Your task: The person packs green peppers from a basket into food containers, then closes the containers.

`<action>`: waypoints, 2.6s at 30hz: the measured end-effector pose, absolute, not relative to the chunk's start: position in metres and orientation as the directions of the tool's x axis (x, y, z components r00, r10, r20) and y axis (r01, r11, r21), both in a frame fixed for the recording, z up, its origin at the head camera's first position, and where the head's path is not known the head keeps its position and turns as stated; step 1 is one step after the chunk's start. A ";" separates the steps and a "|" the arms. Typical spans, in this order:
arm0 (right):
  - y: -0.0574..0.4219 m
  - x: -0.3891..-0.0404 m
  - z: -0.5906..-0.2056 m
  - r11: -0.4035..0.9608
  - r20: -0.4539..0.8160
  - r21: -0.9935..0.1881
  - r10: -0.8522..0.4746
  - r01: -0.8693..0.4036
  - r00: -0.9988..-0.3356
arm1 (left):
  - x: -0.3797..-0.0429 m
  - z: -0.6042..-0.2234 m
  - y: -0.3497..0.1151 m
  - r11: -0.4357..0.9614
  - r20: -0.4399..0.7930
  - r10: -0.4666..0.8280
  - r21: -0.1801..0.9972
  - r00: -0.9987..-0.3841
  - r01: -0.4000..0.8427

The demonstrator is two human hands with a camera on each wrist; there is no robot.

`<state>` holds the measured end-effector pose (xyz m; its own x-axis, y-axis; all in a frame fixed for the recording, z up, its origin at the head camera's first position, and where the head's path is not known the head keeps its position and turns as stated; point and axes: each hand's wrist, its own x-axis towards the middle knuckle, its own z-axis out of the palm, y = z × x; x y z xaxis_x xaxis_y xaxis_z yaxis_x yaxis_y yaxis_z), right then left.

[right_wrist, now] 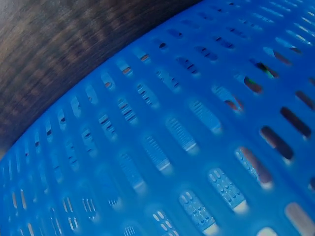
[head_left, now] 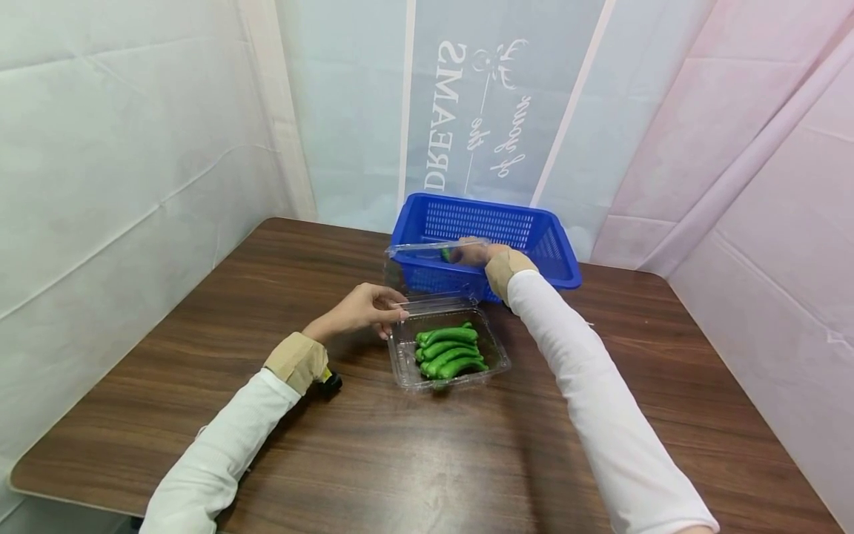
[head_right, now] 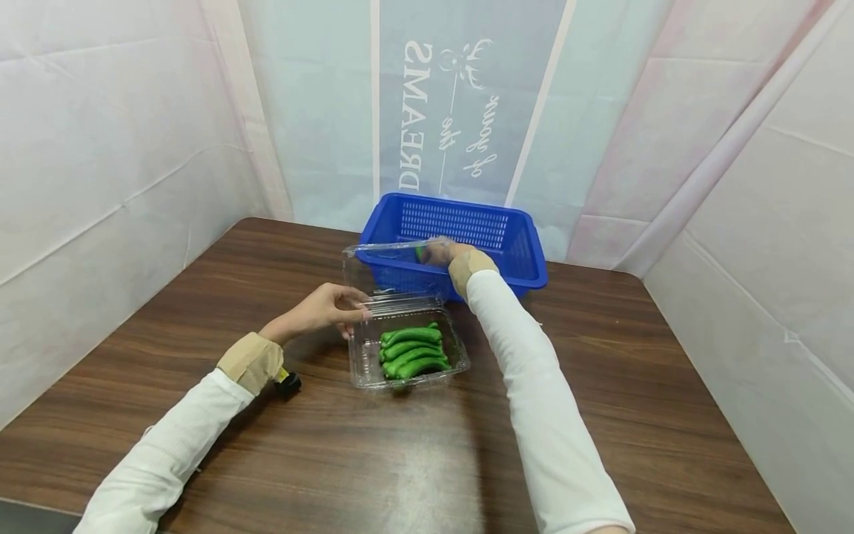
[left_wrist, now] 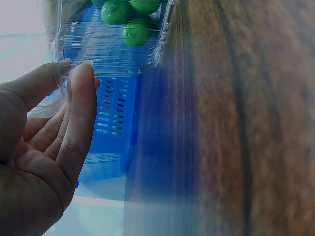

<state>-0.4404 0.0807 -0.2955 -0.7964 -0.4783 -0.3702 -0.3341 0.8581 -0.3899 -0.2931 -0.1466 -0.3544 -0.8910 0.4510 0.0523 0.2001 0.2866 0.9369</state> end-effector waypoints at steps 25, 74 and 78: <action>0.116 -0.465 -0.285 0.659 0.057 -0.222 -0.727 -0.719 -0.684 | -0.290 -0.354 -0.147 0.296 0.037 0.436 0.937 -0.899 0.183; 0.165 -0.331 -0.239 0.199 0.537 -0.003 -0.826 -0.980 -0.169 | -0.307 -0.373 -0.148 0.323 0.085 0.404 0.918 -0.911 0.229; 0.166 -0.317 -0.257 0.161 0.466 0.003 -0.873 -0.987 -0.141 | -0.307 -0.373 -0.149 0.315 0.090 0.424 0.918 -0.901 0.240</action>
<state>-0.3165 0.1662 -0.2571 -0.1408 -0.8733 0.4664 -0.9870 0.1609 0.0033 -0.3073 -0.1485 -0.3732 -0.9013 0.4237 0.0900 0.2397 0.3150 0.9183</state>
